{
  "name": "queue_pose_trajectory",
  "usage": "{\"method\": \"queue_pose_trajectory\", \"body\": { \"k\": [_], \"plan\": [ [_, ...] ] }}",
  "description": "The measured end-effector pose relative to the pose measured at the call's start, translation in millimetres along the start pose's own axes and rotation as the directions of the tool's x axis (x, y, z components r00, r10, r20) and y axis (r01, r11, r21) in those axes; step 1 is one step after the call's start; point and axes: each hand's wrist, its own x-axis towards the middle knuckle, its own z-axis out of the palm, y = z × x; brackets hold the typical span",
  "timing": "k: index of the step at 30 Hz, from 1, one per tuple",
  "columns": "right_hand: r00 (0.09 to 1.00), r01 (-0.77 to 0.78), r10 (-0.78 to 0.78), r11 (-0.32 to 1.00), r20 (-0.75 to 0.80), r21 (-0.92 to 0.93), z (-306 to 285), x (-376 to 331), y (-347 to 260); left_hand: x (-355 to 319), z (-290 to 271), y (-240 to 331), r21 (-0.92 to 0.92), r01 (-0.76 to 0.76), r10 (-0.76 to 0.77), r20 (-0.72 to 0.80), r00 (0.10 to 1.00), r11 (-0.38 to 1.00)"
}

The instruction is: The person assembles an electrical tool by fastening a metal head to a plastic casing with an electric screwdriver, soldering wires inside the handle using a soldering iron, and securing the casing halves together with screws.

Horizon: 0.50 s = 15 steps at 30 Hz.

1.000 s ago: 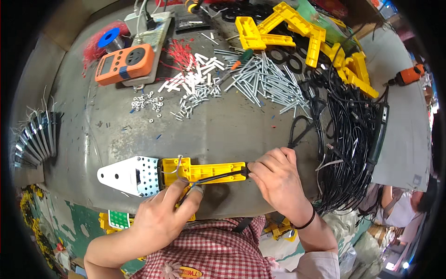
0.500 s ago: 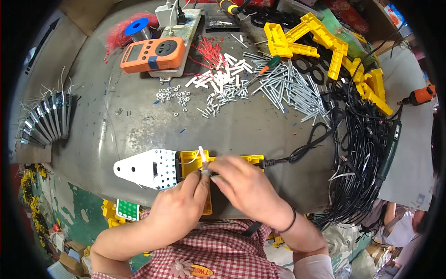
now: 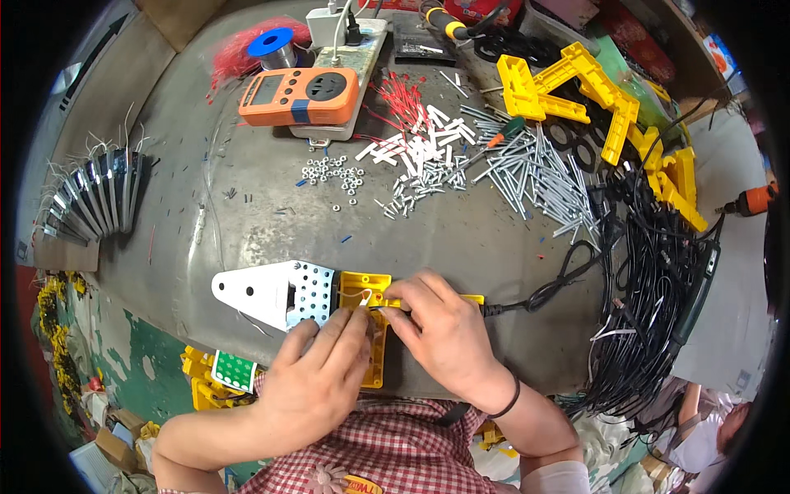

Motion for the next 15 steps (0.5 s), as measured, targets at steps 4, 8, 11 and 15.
{"method": "queue_pose_trajectory", "body": {
  "k": [4,8,11,15],
  "plan": [
    [0.968,0.227,-0.219,0.972,0.125,-0.059,-6.3,15.4,-1.8,-4.1,5.8,6.2,0.12,-0.016,0.004,0.099,0.995,0.993],
    [0.943,0.274,-0.209,0.93,0.259,-0.245,-2.1,25.8,-9.3,-5.5,8.5,7.8,0.081,-0.017,0.011,0.074,0.997,0.997],
    [0.952,0.255,-0.192,0.927,0.238,-0.276,2.1,22.7,-12.9,-4.9,10.4,6.8,0.096,-0.044,0.035,0.094,0.995,0.994],
    [0.925,0.343,-0.336,0.939,0.178,-0.006,-22.3,59.3,48.7,-14.4,14.3,5.8,0.081,0.011,-0.02,0.104,0.994,0.997]
  ]
}}
